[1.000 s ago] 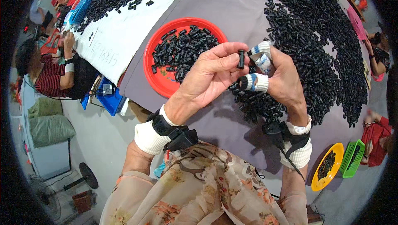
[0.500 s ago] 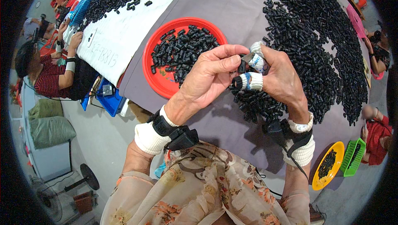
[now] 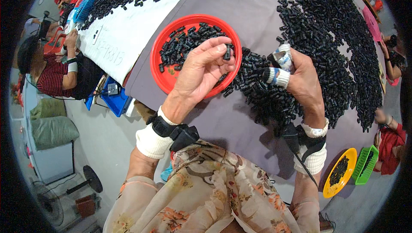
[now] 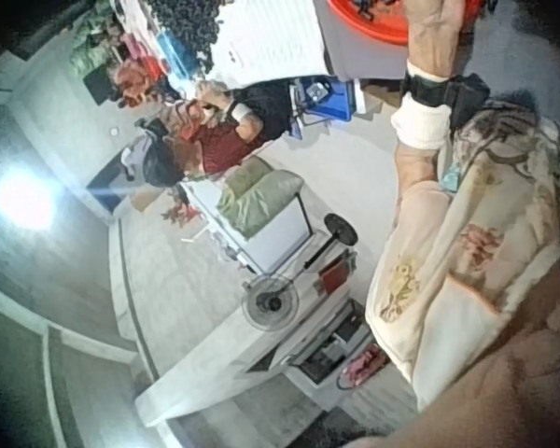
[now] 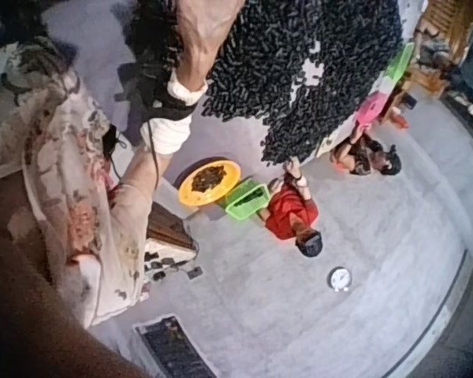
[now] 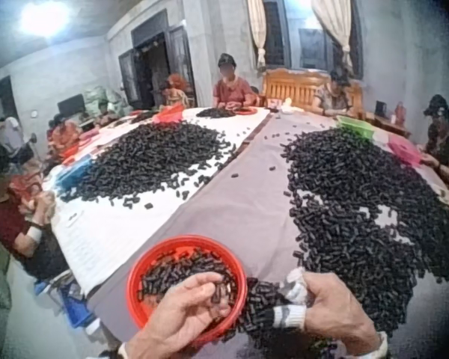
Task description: Assembling small black plastic components by manually applying white elastic bands.
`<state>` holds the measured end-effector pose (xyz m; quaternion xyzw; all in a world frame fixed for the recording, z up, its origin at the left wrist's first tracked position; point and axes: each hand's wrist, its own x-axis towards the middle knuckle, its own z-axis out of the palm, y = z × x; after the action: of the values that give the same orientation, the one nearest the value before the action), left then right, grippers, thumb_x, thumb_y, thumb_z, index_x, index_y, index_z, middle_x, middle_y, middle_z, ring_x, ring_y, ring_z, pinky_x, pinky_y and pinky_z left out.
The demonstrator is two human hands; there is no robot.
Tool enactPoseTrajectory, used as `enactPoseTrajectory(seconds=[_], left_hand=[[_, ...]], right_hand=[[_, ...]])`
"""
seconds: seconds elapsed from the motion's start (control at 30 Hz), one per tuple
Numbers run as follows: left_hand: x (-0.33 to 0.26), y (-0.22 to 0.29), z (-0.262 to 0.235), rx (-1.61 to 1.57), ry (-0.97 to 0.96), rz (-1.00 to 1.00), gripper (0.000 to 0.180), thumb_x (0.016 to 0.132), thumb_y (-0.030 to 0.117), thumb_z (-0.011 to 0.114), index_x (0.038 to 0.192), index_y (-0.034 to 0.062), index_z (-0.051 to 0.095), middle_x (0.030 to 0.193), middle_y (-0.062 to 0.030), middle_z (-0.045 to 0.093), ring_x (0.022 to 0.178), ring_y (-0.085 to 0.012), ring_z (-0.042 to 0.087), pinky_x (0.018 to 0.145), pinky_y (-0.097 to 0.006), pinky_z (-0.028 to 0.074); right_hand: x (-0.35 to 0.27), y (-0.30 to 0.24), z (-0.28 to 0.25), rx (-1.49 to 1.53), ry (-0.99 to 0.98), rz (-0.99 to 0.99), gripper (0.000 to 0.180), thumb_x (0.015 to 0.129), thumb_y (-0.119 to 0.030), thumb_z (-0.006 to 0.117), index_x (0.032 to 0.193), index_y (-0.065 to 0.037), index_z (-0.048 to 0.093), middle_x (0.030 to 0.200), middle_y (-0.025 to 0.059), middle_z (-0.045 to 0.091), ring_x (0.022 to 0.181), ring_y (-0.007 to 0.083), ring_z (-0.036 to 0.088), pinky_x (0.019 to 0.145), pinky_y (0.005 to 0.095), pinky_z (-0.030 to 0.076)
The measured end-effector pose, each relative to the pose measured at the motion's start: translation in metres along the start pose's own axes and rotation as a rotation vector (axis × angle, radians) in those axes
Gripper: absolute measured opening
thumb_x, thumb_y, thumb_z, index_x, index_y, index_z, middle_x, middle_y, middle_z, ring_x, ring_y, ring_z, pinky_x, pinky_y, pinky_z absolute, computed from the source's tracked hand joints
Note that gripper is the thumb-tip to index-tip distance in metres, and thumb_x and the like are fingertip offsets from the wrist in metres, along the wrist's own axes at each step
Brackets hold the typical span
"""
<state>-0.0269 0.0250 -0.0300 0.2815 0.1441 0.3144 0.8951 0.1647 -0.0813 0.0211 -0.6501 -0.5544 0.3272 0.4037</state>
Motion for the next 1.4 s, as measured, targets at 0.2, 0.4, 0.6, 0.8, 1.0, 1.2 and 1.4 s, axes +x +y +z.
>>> enactPoseTrajectory(seconds=[0.2,0.4,0.6,0.8,1.0,1.2,1.4], left_hand=[[-0.007,0.009,-0.008,0.026,0.115,0.034,0.027,0.085,0.006,0.051,0.111,-0.0015,0.050,0.087,-0.0099,0.059,0.080,-0.0193,0.059,0.076,-0.034,0.049],[-0.012,0.015,-0.025,0.004,0.127,0.057,0.027,0.086,0.007,0.052,0.110,-0.0040,0.050,0.085,-0.0104,0.059,0.081,-0.0170,0.060,0.075,-0.031,0.051],[-0.016,0.018,-0.030,-0.065,0.133,0.063,0.023,0.087,0.007,0.052,0.108,-0.0012,0.051,0.089,-0.0106,0.059,0.081,-0.0179,0.059,0.073,-0.030,0.050],[-0.019,0.013,-0.023,-0.012,0.181,0.055,0.026,0.086,0.008,0.053,0.110,-0.0004,0.051,0.092,-0.0124,0.057,0.082,-0.0184,0.054,0.073,-0.029,0.046],[-0.017,0.012,-0.025,-0.018,0.130,0.064,0.026,0.086,0.008,0.053,0.110,-0.0009,0.051,0.089,-0.0112,0.054,0.083,-0.0180,0.051,0.072,-0.029,0.044],[-0.018,0.015,-0.030,-0.015,0.166,0.079,0.024,0.086,0.009,0.054,0.106,-0.0027,0.053,0.089,-0.0110,0.054,0.079,-0.0183,0.048,0.069,-0.030,0.041],[-0.017,0.019,-0.042,0.127,0.247,0.119,0.023,0.086,0.011,0.054,0.105,-0.0023,0.052,0.084,-0.0102,0.053,0.077,-0.0179,0.049,0.069,-0.030,0.042]], right_hand=[[-0.009,0.009,-0.003,0.194,0.052,0.126,0.017,0.072,-0.011,0.069,0.082,-0.003,0.057,0.066,-0.0067,0.049,0.060,0.0034,0.041,0.054,0.0205,0.035],[-0.018,0.025,-0.008,0.137,0.117,0.179,0.017,0.073,-0.013,0.068,0.078,-0.005,0.054,0.064,-0.0082,0.045,0.057,0.0020,0.037,0.048,0.0207,0.030],[-0.028,0.041,-0.009,0.241,0.129,0.236,0.014,0.073,-0.013,0.066,0.077,-0.007,0.054,0.058,-0.0078,0.044,0.047,0.0012,0.036,0.040,0.0196,0.026],[-0.034,0.045,-0.005,0.225,0.155,0.238,0.012,0.073,-0.012,0.065,0.078,-0.007,0.055,0.056,-0.0068,0.045,0.044,0.0018,0.038,0.038,0.0193,0.028],[-0.038,0.049,-0.005,0.256,0.172,0.247,0.013,0.073,-0.012,0.065,0.079,-0.007,0.055,0.055,-0.0063,0.045,0.043,0.0020,0.039,0.037,0.0191,0.029],[-0.042,0.058,-0.007,0.280,0.176,0.233,0.008,0.074,-0.009,0.062,0.079,-0.006,0.056,0.054,-0.0054,0.045,0.041,0.0026,0.039,0.036,0.0192,0.029],[-0.048,0.069,-0.010,0.281,0.192,0.253,0.011,0.075,-0.010,0.062,0.084,-0.006,0.058,0.054,-0.0052,0.045,0.041,0.0025,0.039,0.036,0.0193,0.029]])
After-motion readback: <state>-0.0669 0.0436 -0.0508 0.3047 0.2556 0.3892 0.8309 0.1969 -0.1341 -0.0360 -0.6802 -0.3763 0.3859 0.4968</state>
